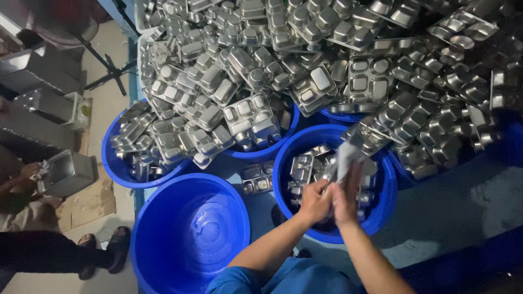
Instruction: The person repeatedly picks up stainless steel compartment trays from a blue tub, wipes each tray with a white cloth, and places the cleaned trays into a stack on a nearby surface. The process is continuous and repetitive throughout the clip.
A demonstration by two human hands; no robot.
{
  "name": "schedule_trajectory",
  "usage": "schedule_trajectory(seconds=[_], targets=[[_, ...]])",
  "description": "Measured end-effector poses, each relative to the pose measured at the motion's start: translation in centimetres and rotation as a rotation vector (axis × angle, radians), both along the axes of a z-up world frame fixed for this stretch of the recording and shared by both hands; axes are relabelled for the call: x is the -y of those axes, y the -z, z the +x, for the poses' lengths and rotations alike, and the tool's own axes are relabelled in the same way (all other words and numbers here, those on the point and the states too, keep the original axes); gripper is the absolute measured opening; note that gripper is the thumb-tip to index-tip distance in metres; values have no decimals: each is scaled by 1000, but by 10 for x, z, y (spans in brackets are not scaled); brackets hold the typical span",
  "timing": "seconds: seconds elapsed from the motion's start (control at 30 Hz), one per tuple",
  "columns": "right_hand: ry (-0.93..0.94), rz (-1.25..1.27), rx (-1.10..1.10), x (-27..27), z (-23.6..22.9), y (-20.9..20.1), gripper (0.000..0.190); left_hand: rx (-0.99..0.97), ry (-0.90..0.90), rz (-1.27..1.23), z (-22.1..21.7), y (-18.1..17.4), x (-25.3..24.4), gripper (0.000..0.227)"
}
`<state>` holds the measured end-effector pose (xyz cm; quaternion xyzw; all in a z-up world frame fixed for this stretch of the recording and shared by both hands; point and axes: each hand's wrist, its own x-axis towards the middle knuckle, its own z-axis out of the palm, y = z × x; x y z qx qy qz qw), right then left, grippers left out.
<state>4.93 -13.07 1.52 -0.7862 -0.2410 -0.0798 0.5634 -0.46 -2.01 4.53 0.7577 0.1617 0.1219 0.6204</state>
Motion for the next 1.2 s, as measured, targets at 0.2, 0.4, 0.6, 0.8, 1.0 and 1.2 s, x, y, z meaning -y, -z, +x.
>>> schedule_trajectory(seconds=[0.2,0.4,0.6,0.8,1.0,1.2], targets=[[-110,859,-850,63,150,48,64,279,259,296,-65,-27,12,42],[-57,706,-806,28,28,85,58,252,-25,-82,-38,-29,-13,31],[-154,-313,-77,4,-64,-17,51,236,-376,-668,-30,-34,-66,42],[-193,-404,201,-20,-68,-69,61,395,-173,-520,-56,-45,-74,39],[-6,-349,546,-35,-59,-76,71,429,-176,-799,-54,-42,-101,38],[8,-232,518,-24,-17,-116,57,507,-88,-1018,-55,-47,-112,42]])
